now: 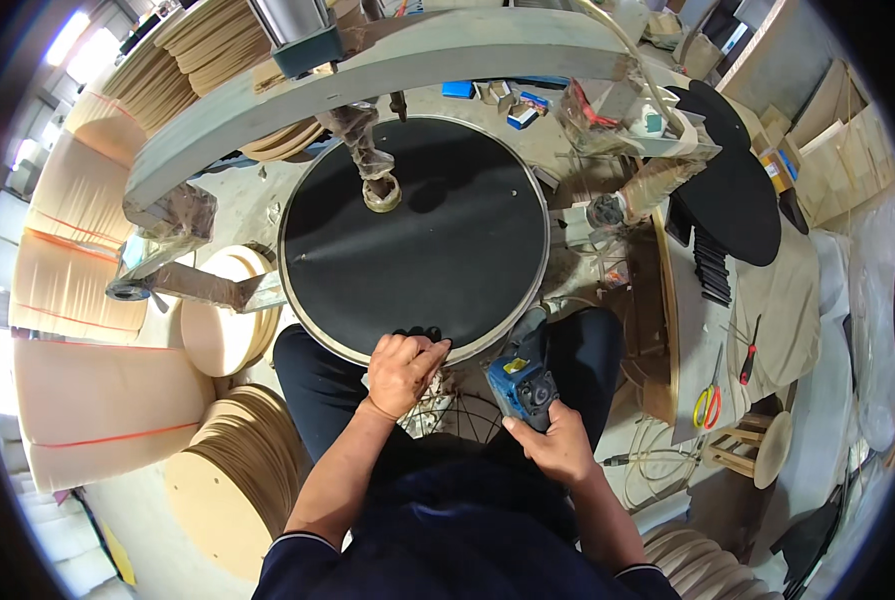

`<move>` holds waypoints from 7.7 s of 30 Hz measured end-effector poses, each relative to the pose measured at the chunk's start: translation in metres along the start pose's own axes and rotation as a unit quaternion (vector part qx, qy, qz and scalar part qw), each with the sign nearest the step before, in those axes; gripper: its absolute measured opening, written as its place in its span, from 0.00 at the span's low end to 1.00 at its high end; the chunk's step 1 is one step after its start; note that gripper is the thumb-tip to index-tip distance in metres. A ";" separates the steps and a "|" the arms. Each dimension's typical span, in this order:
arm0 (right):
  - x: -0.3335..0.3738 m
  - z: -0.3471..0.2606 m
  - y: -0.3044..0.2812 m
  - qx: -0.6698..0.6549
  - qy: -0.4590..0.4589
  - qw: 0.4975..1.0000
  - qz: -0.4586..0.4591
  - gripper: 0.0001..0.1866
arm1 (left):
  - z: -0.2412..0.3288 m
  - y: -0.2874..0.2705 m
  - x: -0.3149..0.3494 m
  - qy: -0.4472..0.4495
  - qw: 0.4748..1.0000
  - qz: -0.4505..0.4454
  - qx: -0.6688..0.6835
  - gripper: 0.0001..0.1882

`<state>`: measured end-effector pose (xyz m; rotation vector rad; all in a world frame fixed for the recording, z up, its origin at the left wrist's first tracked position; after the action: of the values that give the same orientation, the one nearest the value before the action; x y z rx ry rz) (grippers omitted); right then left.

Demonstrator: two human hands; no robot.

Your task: Attaching fabric upholstery to a circular wooden furniture component using a pneumatic stapler and trimming excess with scissors.

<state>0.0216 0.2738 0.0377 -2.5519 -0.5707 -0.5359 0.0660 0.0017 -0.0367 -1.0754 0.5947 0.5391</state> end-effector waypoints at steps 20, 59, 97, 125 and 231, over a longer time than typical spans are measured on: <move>-0.004 -0.018 0.017 0.018 -0.080 0.997 -0.001 0.17 | -0.011 -0.014 0.010 0.008 0.998 -0.038 0.040 0.17; -0.020 -0.036 0.032 -0.026 0.050 0.998 0.010 0.13 | 0.003 0.002 0.027 0.036 0.996 -0.044 0.065 0.20; 0.010 -0.012 -0.002 -0.080 0.046 0.994 0.063 0.09 | -0.108 -0.097 0.006 -0.075 0.995 0.023 -0.060 0.14; 0.007 -0.005 0.004 -0.032 0.024 0.999 0.030 0.15 | -0.018 -0.031 -0.002 0.019 0.999 -0.018 -0.040 0.15; -0.002 -0.019 0.013 -0.013 0.018 1.000 0.013 0.16 | -0.043 -0.056 0.022 0.068 0.997 -0.043 -0.008 0.15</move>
<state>0.0216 0.2534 0.0475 -2.5657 -0.5212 -0.5827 0.1115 -0.0561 -0.0312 -1.1538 0.6612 0.3971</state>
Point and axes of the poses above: each hand's wrist, its own x-axis away from the middle knuckle, its own y-axis out of the palm, z = x × y, the point moved 1 cm from there along -x, towards the middle knuckle, and after that the axes turned 10 degrees about z, right-handed, at the moved point
